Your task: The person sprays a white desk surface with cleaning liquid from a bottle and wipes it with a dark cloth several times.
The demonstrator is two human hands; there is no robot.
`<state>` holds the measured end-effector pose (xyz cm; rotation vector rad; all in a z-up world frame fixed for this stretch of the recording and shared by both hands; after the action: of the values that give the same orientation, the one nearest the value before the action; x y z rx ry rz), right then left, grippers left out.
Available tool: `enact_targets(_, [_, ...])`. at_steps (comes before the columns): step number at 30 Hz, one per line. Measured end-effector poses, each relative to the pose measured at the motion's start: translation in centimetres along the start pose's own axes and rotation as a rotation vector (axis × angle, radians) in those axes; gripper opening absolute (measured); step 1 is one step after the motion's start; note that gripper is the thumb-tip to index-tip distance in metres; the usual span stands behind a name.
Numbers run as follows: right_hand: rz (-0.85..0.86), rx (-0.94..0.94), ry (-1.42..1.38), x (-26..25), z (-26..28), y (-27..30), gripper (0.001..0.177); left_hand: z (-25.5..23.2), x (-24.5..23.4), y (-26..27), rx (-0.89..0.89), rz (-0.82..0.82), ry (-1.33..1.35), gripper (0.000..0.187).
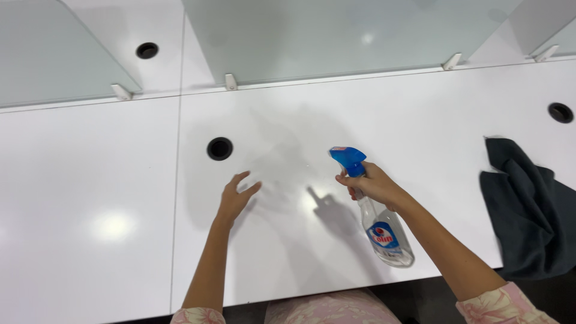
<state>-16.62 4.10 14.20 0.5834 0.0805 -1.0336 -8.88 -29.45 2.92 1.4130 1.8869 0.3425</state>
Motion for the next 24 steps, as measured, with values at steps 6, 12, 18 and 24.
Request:
enact_targets(6, [0.075, -0.288, 0.034, 6.0, 6.1, -0.3, 0.043, -6.8, -2.8, 7.0, 0.174, 0.139, 0.140, 0.094])
enact_targets(12, [0.207, -0.621, -0.193, 13.5, 10.2, -3.1, 0.051, -8.0, -4.2, 9.4, 0.398, 0.207, 0.102, 0.111])
enact_targets(18, [0.309, -0.493, -0.187, 20.5, 11.7, -6.0, 0.067, -5.8, -7.6, 8.9, 0.415, 0.127, 0.180, 0.111])
enact_targets(24, [0.403, -0.612, 0.056, 23.9, 15.3, -4.8, 0.100, -3.2, -9.0, 9.2, 0.436, 0.121, 0.200, 0.071])
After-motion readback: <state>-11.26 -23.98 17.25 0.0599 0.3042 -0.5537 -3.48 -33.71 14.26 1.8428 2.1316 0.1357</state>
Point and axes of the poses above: each hand's wrist, its own y-axis away from the middle knuckle, its own x-axis out of the palm, z = x × y, the point moved 7 cm from there along -y, towards the middle knuckle, and after that the axes turned 12 degrees about -x, right-handed, at the moved point
